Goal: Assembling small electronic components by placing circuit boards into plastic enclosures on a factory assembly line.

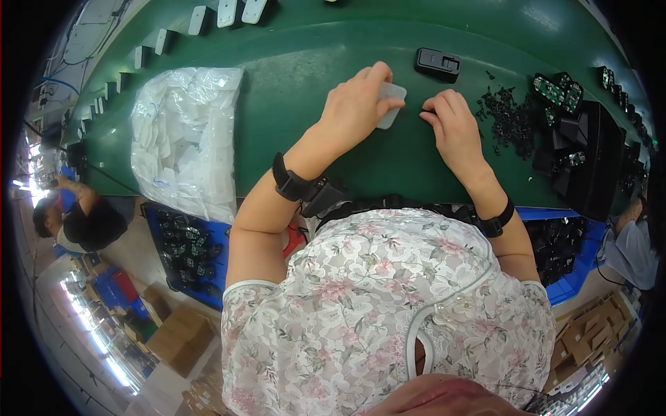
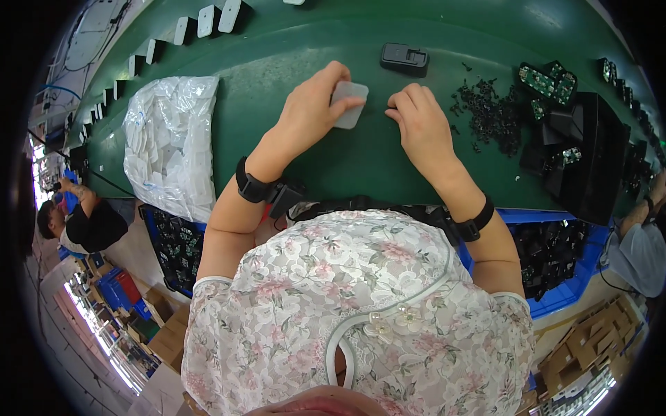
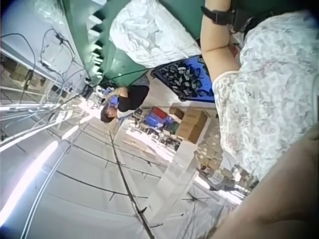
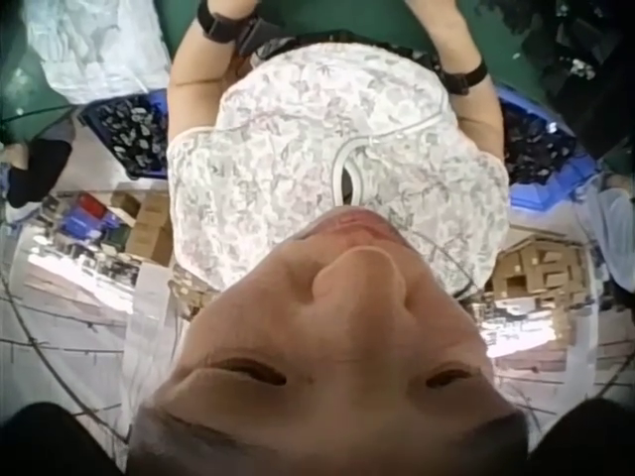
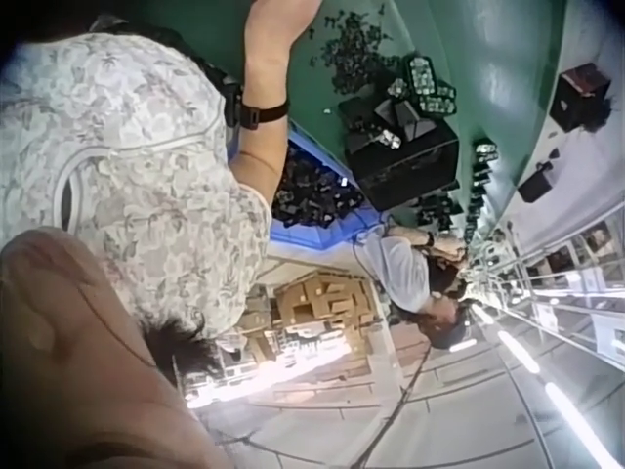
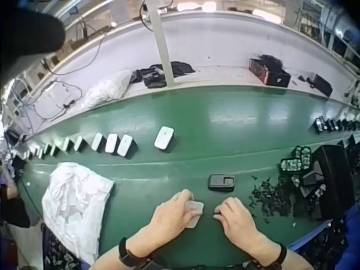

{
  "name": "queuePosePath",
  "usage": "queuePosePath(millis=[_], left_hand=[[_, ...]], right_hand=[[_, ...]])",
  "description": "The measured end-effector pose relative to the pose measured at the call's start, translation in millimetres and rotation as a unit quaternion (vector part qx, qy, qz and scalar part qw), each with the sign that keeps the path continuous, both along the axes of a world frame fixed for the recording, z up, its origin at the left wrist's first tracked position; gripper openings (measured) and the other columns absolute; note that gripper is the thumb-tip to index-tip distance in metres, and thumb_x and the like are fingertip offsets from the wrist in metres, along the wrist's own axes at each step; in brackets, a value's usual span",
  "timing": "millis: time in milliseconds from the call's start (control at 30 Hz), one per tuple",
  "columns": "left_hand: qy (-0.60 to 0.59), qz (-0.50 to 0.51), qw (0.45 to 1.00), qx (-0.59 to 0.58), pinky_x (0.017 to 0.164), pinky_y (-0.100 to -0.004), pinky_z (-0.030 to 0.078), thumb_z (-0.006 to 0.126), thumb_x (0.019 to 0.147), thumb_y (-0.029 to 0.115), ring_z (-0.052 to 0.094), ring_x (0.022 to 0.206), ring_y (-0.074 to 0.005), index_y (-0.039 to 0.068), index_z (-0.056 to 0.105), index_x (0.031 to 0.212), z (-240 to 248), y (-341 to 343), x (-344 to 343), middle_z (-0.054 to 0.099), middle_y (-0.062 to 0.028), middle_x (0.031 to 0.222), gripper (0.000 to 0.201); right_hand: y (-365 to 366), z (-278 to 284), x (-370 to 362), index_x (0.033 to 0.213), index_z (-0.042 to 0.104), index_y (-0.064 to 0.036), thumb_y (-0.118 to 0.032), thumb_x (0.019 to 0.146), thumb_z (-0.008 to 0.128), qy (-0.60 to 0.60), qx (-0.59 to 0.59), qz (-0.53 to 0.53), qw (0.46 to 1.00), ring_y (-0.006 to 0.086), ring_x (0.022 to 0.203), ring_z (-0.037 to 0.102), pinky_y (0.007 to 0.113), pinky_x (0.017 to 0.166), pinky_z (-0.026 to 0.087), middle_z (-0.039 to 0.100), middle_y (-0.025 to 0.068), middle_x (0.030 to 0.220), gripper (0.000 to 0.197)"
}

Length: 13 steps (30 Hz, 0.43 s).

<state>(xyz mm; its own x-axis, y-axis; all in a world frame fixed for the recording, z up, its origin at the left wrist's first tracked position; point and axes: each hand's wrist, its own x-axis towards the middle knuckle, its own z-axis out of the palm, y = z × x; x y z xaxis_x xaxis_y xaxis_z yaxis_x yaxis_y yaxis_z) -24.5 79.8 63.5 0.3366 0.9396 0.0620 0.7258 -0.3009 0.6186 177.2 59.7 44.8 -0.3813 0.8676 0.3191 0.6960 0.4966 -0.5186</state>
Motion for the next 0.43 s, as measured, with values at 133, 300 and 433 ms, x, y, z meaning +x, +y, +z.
queuePosePath(millis=[133, 300, 433], left_hand=[[-0.091, 0.048, 0.991, 0.088, 0.062, -0.0401, 0.051, 0.061, 0.085, 0.012, 0.063, 0.078, -0.0342, 0.008, 0.051, 0.103, -4, 3, 5, 0.063, -0.0127, 0.09, 0.021], [-0.056, -0.004, 0.983, 0.174, 0.059, -0.0395, 0.05, 0.059, 0.086, 0.008, 0.062, 0.074, -0.032, 0.009, 0.054, 0.108, 5, 4, 9, 0.062, -0.0108, 0.086, 0.023], [-0.137, 0.005, 0.987, 0.078, 0.065, -0.0363, 0.051, 0.06, 0.084, 0.006, 0.062, 0.081, -0.0292, 0.011, 0.054, 0.114, 6, -1, 5, 0.062, -0.0098, 0.087, 0.03]], right_hand=[[1, 1, -1, 0.09, 0.056, 0.0003, -0.003, 0.081, 0.065, 0.034, 0.009, -0.032, 0.999, 0.0235, 0.074, 0.058, 0.032, 0.064, 0.047, 0.058, 0.0079, 0.083, 0.013], [2, 17, -1, 0.098, 0.059, -0.0015, -0.002, 0.09, 0.057, 0.305, -0.307, -0.097, 0.896, 0.008, 0.074, 0.058, 0.022, 0.065, 0.047, 0.063, 0.0039, 0.087, 0.008], [7, 8, 6, 0.113, 0.056, -0.0039, -0.005, 0.091, 0.058, 0.424, -0.3, -0.035, 0.854, 0.011, 0.074, 0.059, 0.021, 0.068, 0.048, 0.063, 0.005, 0.087, 0.022]])
